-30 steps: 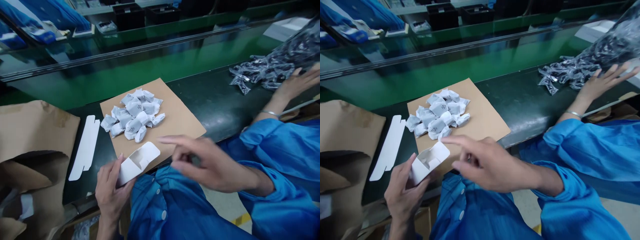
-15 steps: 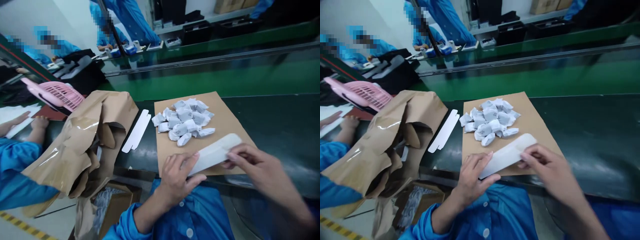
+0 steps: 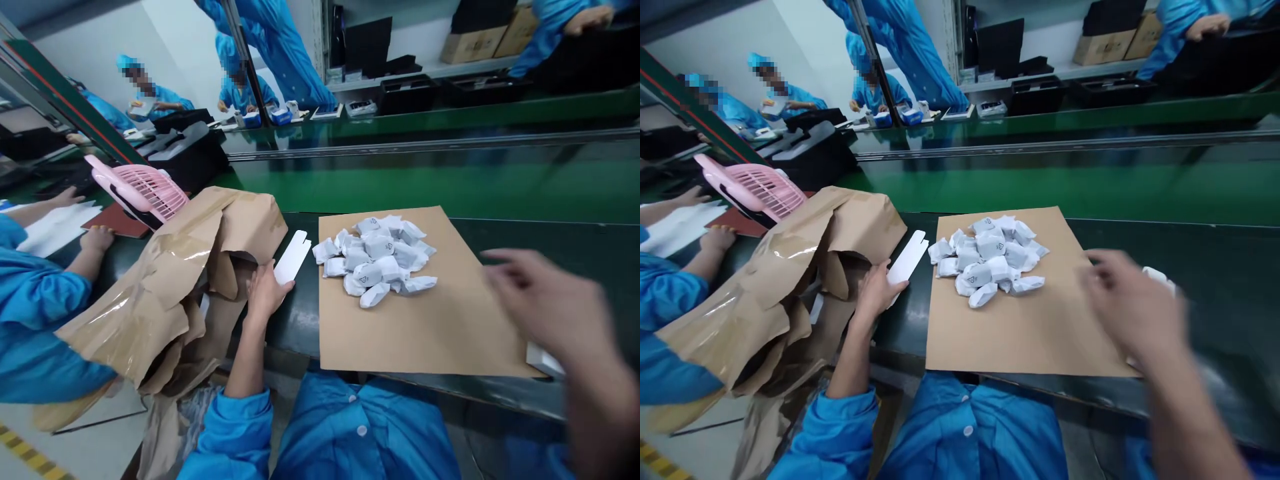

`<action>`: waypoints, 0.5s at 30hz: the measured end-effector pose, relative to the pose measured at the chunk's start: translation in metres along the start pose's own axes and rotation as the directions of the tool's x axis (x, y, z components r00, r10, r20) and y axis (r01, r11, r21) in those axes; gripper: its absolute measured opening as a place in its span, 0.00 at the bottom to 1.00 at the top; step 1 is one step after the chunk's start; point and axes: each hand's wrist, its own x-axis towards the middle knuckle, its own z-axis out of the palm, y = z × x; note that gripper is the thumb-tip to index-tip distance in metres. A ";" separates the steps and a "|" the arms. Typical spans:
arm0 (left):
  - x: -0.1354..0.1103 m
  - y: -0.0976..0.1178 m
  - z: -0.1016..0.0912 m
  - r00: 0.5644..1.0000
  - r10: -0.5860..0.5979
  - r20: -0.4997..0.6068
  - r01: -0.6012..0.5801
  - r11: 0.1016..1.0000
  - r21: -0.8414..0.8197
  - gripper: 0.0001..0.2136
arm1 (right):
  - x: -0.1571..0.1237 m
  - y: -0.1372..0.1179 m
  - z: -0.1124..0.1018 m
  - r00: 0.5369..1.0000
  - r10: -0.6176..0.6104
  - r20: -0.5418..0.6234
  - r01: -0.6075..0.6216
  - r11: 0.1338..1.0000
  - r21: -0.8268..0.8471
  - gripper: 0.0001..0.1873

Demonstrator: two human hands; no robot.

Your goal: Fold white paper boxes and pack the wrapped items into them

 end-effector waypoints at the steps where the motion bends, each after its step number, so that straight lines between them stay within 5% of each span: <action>1: 0.002 -0.002 0.001 1.000 -0.014 -0.002 0.014 0.999 -0.033 0.35 | -0.013 -0.026 0.017 0.992 -0.065 0.111 0.044 0.981 0.188 0.13; 3: 0.003 -0.009 -0.001 0.999 -0.032 -0.002 0.032 0.992 -0.121 0.34 | -0.041 -0.079 0.051 0.893 -0.265 0.363 0.026 0.837 0.546 0.14; 5: -0.004 -0.015 -0.005 0.999 -0.040 0.001 0.039 0.972 -0.232 0.28 | -0.062 -0.126 0.079 0.805 -0.363 0.469 -0.102 0.694 0.713 0.16; 8: -0.037 -0.012 -0.012 1.000 -0.028 -0.010 0.021 0.908 -0.418 0.21 | -0.073 -0.172 0.105 0.790 -0.358 0.498 -0.265 0.532 0.804 0.30; 10: -0.071 -0.001 -0.014 1.000 -0.001 -0.025 -0.012 0.854 -0.520 0.22 | -0.071 -0.185 0.107 0.808 -0.344 0.478 -0.328 0.411 0.850 0.36; 12: -0.104 0.012 -0.015 0.998 0.059 0.009 -0.041 0.791 -0.611 0.22 | -0.066 -0.185 0.097 0.826 -0.378 0.419 -0.299 0.337 0.893 0.31; 15: -0.133 0.024 -0.025 0.968 0.228 0.101 -0.052 0.581 -0.812 0.25 | -0.058 -0.161 0.064 0.792 -0.495 0.356 -0.141 0.419 0.897 0.18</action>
